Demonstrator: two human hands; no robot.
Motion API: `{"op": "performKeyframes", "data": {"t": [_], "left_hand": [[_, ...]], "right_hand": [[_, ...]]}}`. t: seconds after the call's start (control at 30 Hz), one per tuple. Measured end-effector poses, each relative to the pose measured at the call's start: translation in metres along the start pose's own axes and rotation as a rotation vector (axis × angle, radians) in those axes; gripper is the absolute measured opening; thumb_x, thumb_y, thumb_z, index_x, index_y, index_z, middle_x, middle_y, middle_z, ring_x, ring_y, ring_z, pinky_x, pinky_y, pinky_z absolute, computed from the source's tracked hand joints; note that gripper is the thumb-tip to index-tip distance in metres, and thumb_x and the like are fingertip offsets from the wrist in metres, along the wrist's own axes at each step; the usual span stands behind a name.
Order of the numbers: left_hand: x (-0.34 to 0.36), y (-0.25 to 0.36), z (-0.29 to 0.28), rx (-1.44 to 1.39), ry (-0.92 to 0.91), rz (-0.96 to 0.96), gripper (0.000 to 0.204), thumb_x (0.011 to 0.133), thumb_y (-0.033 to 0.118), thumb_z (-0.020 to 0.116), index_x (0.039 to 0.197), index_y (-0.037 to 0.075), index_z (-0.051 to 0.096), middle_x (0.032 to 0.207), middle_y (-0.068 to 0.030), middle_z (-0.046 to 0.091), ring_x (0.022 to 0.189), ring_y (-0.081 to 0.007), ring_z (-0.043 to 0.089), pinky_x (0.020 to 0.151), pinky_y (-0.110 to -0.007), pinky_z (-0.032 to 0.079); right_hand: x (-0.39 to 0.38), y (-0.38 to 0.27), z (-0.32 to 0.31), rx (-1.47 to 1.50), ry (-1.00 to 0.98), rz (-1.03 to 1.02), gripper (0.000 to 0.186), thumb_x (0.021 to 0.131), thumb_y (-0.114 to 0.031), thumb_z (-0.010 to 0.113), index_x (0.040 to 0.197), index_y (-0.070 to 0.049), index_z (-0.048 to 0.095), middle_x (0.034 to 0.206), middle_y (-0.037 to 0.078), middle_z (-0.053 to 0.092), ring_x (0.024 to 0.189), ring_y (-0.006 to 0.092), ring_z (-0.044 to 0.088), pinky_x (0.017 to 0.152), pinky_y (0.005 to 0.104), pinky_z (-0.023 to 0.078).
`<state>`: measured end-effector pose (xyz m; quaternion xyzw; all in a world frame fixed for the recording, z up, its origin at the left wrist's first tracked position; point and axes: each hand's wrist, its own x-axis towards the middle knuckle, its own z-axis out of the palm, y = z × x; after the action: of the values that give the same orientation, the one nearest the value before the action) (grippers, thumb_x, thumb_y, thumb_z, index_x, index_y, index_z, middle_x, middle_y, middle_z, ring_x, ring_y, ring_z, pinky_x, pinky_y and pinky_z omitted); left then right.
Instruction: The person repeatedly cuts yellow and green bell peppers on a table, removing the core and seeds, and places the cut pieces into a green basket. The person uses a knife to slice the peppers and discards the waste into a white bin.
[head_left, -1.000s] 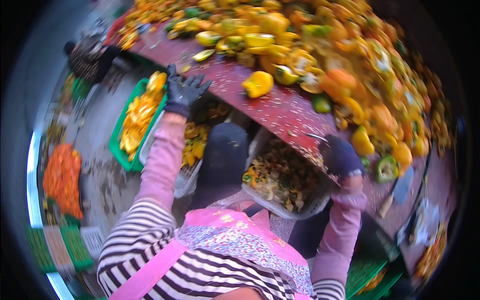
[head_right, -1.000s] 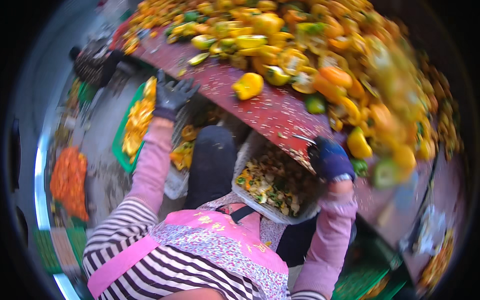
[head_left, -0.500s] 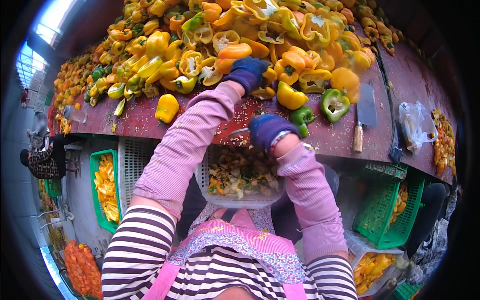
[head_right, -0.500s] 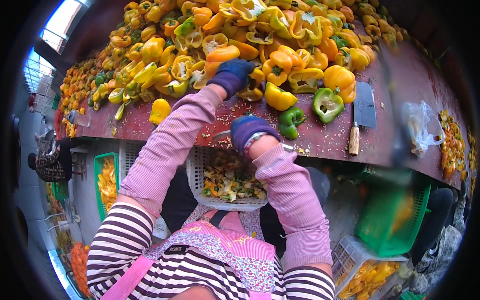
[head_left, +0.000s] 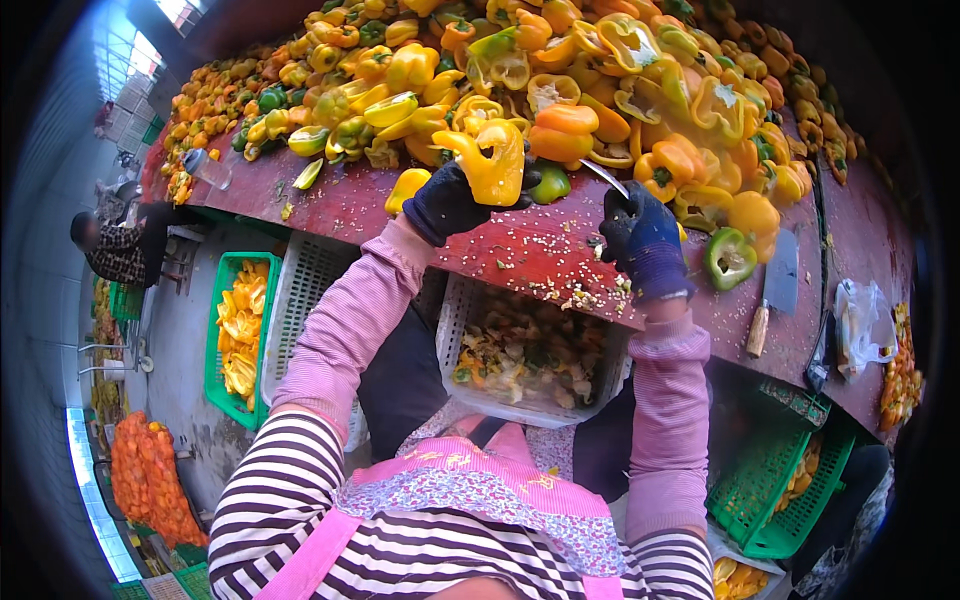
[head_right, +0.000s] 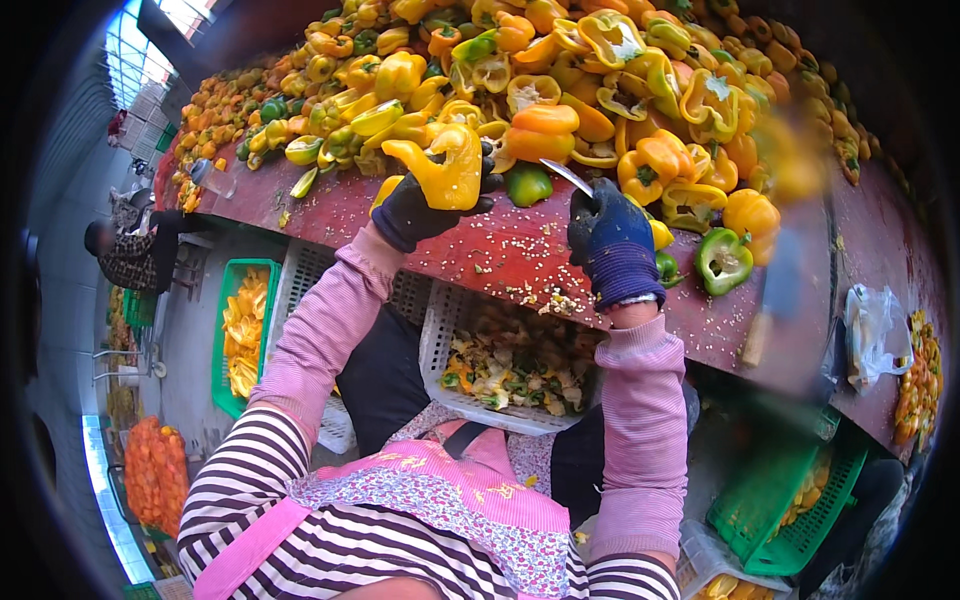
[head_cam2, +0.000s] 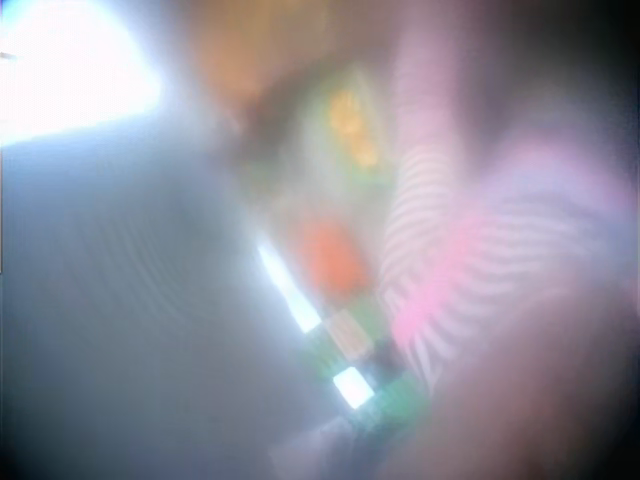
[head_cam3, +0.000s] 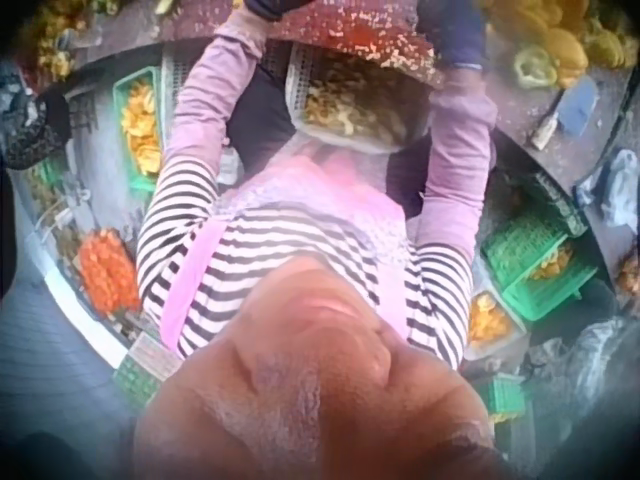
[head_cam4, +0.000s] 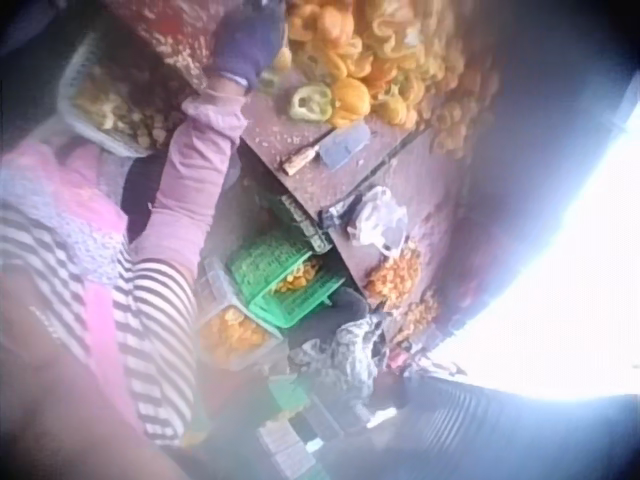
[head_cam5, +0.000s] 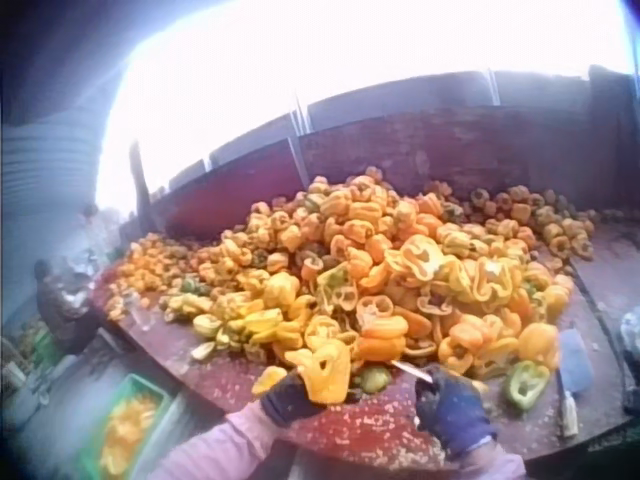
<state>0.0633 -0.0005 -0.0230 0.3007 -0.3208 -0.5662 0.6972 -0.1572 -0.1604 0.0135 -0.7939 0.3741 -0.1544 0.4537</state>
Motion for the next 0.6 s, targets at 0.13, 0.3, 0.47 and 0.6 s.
{"op": "performKeyframes", "data": {"t": [0.13, 0.3, 0.47, 0.6], "left_hand": [[-0.003, 0.007, -0.026, 0.093, -0.016, -0.012, 0.051, 0.103, 0.035, 0.046, 0.144, 0.006, 0.04, 0.132, -0.0085, 0.057, 0.112, -0.0211, 0.063, 0.086, -0.038, 0.056], [-0.02, 0.021, -0.021, 0.41, 0.261, 0.137, 0.045, 0.099, 0.027, 0.055, 0.138, 0.007, 0.047, 0.122, -0.0101, 0.062, 0.105, -0.0201, 0.066, 0.084, -0.034, 0.057], [-0.034, 0.024, -0.023, 1.029, 0.514, 0.197, 0.036, 0.092, 0.017, 0.067, 0.124, 0.002, 0.059, 0.108, -0.0079, 0.068, 0.096, -0.0166, 0.067, 0.078, -0.032, 0.058], [-0.053, 0.023, -0.007, 0.731, 0.564, -0.038, 0.034, 0.092, 0.016, 0.067, 0.122, 0.001, 0.059, 0.105, -0.0083, 0.067, 0.09, -0.0156, 0.068, 0.07, -0.03, 0.059]], "right_hand": [[0.016, 0.038, 0.019, -0.168, 0.128, -0.268, 0.005, 0.086, -0.011, 0.057, 0.086, -0.005, 0.057, 0.062, 0.012, 0.059, 0.048, 0.0224, 0.063, 0.045, 0.0336, 0.05], [0.008, 0.018, 0.013, -0.055, -0.045, -0.101, 0.016, 0.091, -0.023, 0.058, 0.086, -0.008, 0.061, 0.068, 0.021, 0.063, 0.061, 0.0362, 0.065, 0.059, 0.0454, 0.051], [0.008, 0.027, 0.026, -0.006, -0.07, -0.188, 0.018, 0.094, -0.023, 0.055, 0.088, -0.007, 0.06, 0.064, 0.017, 0.063, 0.051, 0.0286, 0.066, 0.053, 0.0396, 0.052], [0.008, 0.025, 0.032, 0.051, -0.166, -0.143, 0.017, 0.093, -0.021, 0.056, 0.091, -0.005, 0.062, 0.068, 0.017, 0.064, 0.052, 0.0278, 0.066, 0.05, 0.0386, 0.052]]}}
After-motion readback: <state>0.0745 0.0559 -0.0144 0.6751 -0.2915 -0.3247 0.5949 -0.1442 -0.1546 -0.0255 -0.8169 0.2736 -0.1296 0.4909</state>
